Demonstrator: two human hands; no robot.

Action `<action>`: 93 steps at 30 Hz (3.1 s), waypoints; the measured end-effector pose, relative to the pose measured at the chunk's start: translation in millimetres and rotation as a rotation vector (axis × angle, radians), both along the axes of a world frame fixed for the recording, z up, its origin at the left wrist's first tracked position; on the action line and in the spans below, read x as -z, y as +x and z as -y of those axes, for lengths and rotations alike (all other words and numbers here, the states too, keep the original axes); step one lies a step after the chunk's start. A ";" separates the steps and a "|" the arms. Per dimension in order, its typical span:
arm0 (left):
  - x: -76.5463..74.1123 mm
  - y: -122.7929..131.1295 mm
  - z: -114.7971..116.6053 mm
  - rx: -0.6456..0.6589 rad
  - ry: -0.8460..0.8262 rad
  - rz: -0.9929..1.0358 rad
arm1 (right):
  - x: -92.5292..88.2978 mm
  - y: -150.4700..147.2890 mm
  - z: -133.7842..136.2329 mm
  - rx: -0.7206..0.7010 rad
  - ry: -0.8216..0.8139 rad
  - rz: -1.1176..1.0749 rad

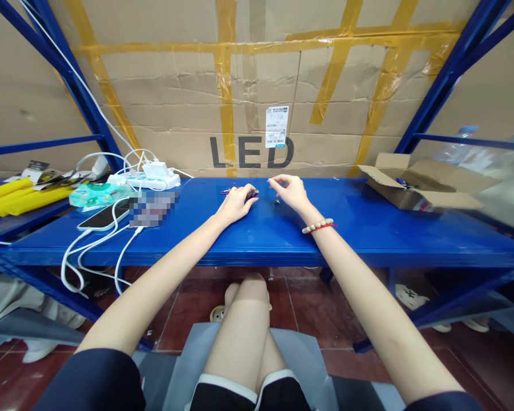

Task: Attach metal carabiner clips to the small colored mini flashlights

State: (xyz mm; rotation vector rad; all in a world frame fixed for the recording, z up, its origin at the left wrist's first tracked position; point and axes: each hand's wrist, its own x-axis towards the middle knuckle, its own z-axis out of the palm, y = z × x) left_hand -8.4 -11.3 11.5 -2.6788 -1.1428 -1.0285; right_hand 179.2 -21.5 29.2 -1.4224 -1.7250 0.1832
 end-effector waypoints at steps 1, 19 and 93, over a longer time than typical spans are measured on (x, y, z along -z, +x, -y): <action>-0.3 0.1 0.5 0.002 -0.001 0.007 | 0.0 2.1 0.9 0.083 -0.021 0.038; -0.8 1.3 3.0 0.007 0.019 -0.010 | 4.3 6.7 3.3 0.152 -0.319 0.234; 3.9 -0.6 -2.0 0.079 -0.003 -0.066 | 5.1 11.5 -8.3 -0.403 -0.323 -0.298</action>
